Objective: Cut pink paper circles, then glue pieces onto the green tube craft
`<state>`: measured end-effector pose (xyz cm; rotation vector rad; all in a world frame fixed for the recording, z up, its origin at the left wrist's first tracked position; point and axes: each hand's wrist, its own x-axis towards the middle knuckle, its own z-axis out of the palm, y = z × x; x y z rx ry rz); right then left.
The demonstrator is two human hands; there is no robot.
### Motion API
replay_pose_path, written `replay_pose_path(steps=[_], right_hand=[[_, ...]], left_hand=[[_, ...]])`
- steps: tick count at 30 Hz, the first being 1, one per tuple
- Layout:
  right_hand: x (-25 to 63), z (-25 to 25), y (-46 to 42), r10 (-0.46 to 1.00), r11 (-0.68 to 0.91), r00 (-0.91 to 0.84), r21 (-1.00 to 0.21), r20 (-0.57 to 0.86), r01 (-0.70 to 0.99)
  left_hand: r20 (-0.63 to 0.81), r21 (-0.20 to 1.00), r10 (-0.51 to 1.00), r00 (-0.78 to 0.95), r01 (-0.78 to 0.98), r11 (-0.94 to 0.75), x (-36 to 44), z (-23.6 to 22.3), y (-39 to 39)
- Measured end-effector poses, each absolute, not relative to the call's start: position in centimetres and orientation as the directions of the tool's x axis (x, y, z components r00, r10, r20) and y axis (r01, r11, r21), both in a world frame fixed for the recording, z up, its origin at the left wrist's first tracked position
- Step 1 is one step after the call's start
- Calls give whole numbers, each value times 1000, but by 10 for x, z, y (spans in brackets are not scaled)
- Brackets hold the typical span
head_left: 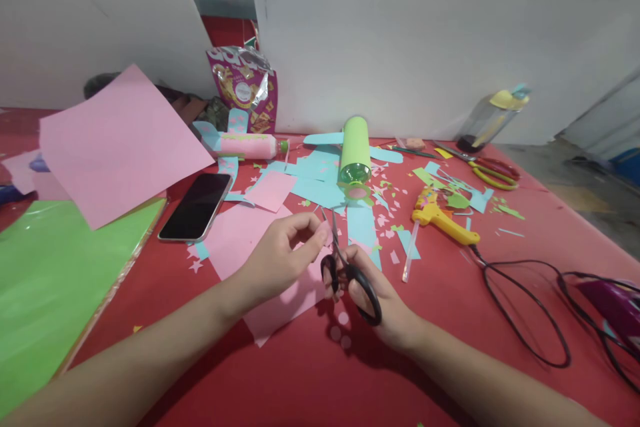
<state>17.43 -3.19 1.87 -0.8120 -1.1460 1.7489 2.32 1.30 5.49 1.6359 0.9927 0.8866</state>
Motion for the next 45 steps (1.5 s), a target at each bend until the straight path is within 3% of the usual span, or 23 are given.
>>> replay_pose_path(steps=[10,20,45], right_hand=[[174,17,-31,905,-207,-424,-916,-46,-344],[175,19,-31,895,-242,-441,-903,-66,-356],[175,23,-30,897,-235,-436,-915,-74,-328]], left_hand=[[55,948,893,447,258,-187,17,63,18],[14,974,892,451,195,-114,19,58,17],[34,959,901,432,240,-152,20,60,16]])
